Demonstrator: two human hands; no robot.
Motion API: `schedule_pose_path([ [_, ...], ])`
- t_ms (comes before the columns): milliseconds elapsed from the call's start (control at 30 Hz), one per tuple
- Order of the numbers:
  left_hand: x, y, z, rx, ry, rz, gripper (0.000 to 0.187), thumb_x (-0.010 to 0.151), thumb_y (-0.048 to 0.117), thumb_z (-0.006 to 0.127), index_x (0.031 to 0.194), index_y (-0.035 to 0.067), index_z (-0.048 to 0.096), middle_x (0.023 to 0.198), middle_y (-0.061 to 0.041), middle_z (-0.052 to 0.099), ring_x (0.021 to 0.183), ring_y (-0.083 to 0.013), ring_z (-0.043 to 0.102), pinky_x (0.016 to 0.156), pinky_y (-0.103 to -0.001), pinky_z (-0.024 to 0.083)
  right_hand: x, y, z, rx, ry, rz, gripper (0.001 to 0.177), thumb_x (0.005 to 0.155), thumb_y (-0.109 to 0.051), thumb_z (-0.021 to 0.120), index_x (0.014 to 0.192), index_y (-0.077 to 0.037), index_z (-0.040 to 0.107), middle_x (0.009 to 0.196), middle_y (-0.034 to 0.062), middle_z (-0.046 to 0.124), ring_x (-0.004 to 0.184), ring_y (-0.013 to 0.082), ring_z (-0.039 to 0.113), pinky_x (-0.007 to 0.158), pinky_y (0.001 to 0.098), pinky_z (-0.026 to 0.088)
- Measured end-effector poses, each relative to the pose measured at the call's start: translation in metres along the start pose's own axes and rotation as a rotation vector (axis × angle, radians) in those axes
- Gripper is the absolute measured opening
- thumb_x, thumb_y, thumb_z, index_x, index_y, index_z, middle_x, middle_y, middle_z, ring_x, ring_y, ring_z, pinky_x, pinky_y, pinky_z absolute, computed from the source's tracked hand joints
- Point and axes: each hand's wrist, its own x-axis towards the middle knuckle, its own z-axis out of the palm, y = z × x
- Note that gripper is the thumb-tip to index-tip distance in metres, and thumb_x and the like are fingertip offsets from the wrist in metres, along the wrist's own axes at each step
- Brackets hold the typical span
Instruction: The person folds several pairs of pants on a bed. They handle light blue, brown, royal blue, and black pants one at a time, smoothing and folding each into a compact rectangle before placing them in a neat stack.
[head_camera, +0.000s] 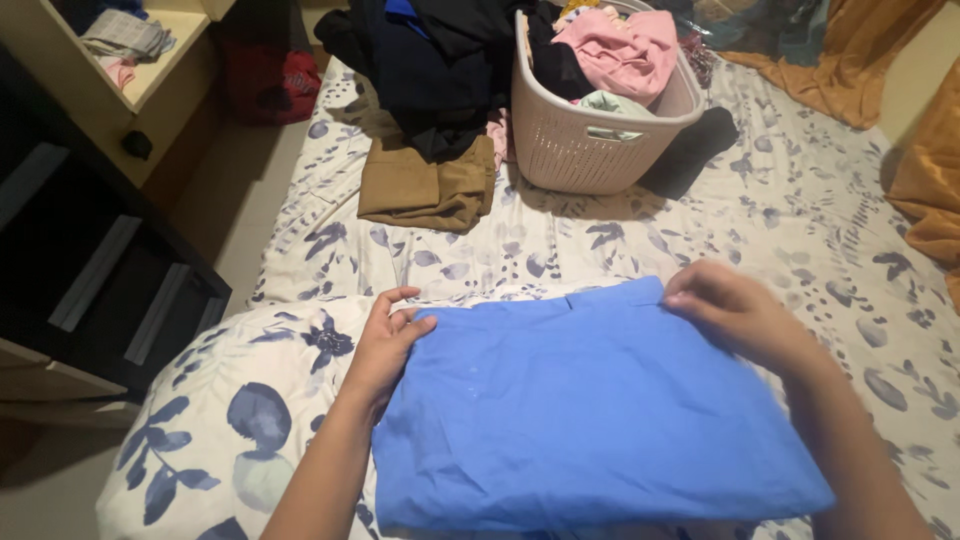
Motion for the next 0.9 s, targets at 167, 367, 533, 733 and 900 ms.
schedule_pose_path([
  [167, -0.007, -0.002, -0.005, 0.215, 0.109, -0.022, 0.041, 0.097, 0.025, 0.066, 0.132, 0.005, 0.058, 0.091, -0.005, 0.068, 0.08, -0.0088, 0.061, 0.072, -0.024, 0.049, -0.018, -0.015, -0.004, -0.091, 0.08, 0.334, 0.031, 0.093, -0.037, 0.058, 0.112, -0.014, 0.068, 0.098, -0.0018, 0.07, 0.088, 0.0068, 0.062, 0.081, 0.0236, 0.047],
  [367, -0.019, -0.003, 0.0, 0.423, 0.12, 0.175, 0.032, 0.096, 0.025, 0.068, 0.121, 0.007, 0.06, 0.078, 0.0, 0.062, 0.068, -0.006, 0.049, 0.062, -0.024, 0.04, -0.045, -0.011, -0.013, -0.186, 0.019, 0.473, 0.031, 0.095, -0.034, 0.076, 0.101, -0.005, 0.068, 0.086, 0.0086, 0.064, 0.082, 0.0175, 0.055, 0.074, 0.0328, 0.052],
  [533, -0.031, -0.002, -0.004, 0.361, 0.17, 0.627, 0.021, 0.092, 0.013, 0.065, 0.108, 0.007, 0.052, 0.087, 0.004, 0.056, 0.074, -0.0043, 0.05, 0.059, -0.024, 0.042, -0.031, -0.026, 0.002, 0.027, 0.243, 0.341, 0.035, 0.087, -0.032, 0.07, 0.109, -0.004, 0.071, 0.088, 0.0061, 0.072, 0.079, 0.0167, 0.064, 0.071, 0.0322, 0.052],
  [733, -0.036, 0.0, -0.003, 0.902, 0.228, 0.26, 0.021, 0.089, 0.013, 0.071, 0.108, 0.013, 0.061, 0.078, -0.014, 0.062, 0.069, -0.0243, 0.062, 0.069, -0.036, 0.051, -0.013, -0.02, 0.025, -0.155, 0.081, 0.508, 0.045, 0.094, -0.037, 0.073, 0.124, -0.004, 0.066, 0.1, 0.0162, 0.074, 0.087, 0.0303, 0.069, 0.075, 0.042, 0.056],
  [900, -0.041, 0.027, 0.017, 1.232, 0.214, 0.709, 0.023, 0.087, 0.009, 0.065, 0.11, 0.007, 0.064, 0.106, -0.02, 0.066, 0.098, -0.0387, 0.063, 0.084, -0.047, 0.051, -0.035, -0.052, -0.008, -0.345, 0.172, 0.416, 0.044, 0.094, -0.04, 0.067, 0.131, -0.016, 0.062, 0.113, 0.0087, 0.074, 0.098, 0.0233, 0.073, 0.087, 0.0391, 0.059],
])
